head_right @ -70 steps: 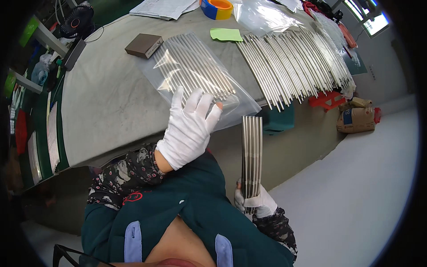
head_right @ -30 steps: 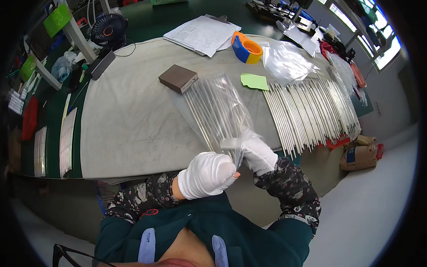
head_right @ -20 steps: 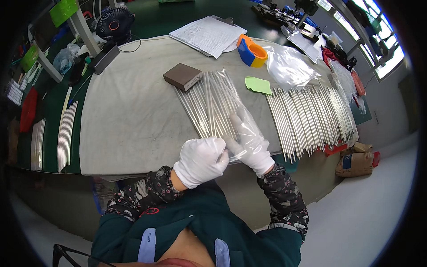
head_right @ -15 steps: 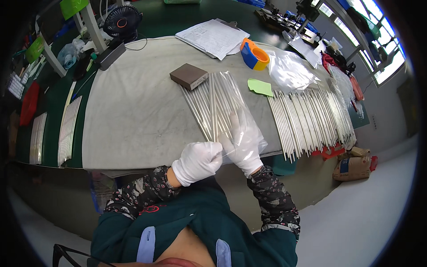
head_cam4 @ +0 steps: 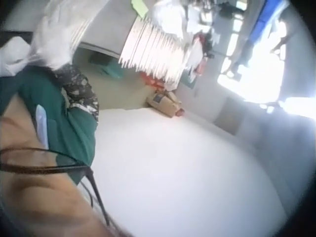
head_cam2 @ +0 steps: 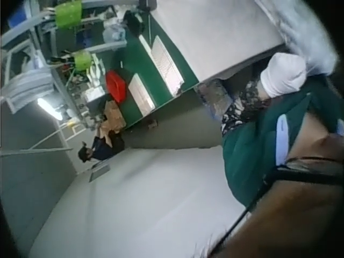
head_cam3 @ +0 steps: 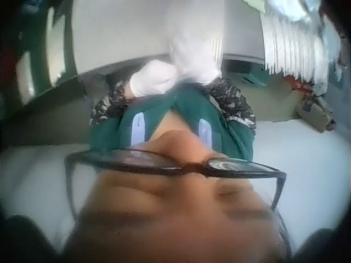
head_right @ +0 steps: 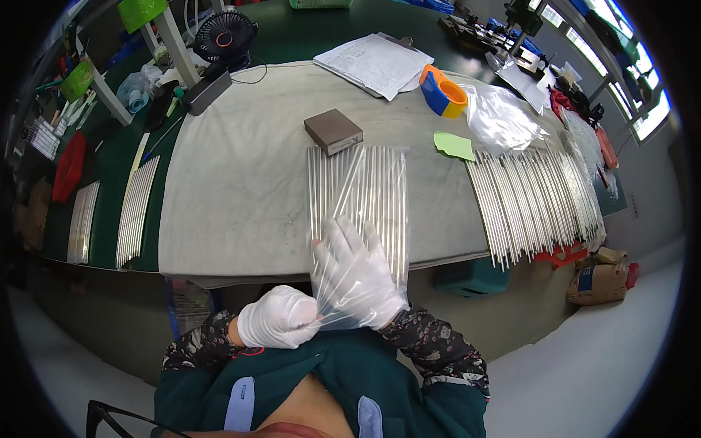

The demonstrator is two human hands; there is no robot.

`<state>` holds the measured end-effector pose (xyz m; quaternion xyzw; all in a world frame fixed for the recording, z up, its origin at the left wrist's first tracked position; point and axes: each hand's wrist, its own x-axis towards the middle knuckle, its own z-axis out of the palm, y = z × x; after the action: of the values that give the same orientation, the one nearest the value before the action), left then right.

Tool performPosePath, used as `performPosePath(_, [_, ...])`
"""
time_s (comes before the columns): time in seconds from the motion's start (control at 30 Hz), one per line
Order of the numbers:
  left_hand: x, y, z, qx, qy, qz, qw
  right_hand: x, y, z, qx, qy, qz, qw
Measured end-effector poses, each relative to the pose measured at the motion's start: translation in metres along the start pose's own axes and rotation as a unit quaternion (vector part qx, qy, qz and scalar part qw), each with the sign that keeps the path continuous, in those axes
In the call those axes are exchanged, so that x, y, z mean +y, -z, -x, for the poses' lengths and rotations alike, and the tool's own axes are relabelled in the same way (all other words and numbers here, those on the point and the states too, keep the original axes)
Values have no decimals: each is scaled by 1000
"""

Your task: The worker organizes several metal rods, sands their ends with a sanding block, bundles them, and then places them into a plastic bag, which is then sealed with tape.

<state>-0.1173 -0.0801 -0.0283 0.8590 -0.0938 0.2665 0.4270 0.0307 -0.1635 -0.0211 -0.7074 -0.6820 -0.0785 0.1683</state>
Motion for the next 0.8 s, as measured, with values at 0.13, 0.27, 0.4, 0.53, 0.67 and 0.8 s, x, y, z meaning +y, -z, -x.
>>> performPosePath(0.13, [-6, -7, -6, -47, 7, 53, 997, 29, 13, 11, -45, 43, -49, 997])
performPosePath(0.27, [-13, 1, -6, -83, 34, 124, 988, 48, 12, 24, 43, -13, -139, 989])
performPosePath(0.4, [-22, 25, -2, 10, 95, 65, 993, 31, 15, 11, -6, -7, -144, 990])
performPosePath(0.53, [-27, 42, -10, 19, 103, -61, 993, 8, 16, -6, -77, 80, -174, 978])
performPosePath(0.67, [-35, 48, -35, -103, 76, -227, 966, 10, 19, -8, -130, 91, -203, 966])
performPosePath(0.8, [-74, 28, -35, -197, 62, -289, 935, 26, 26, 20, -40, -24, -49, 998])
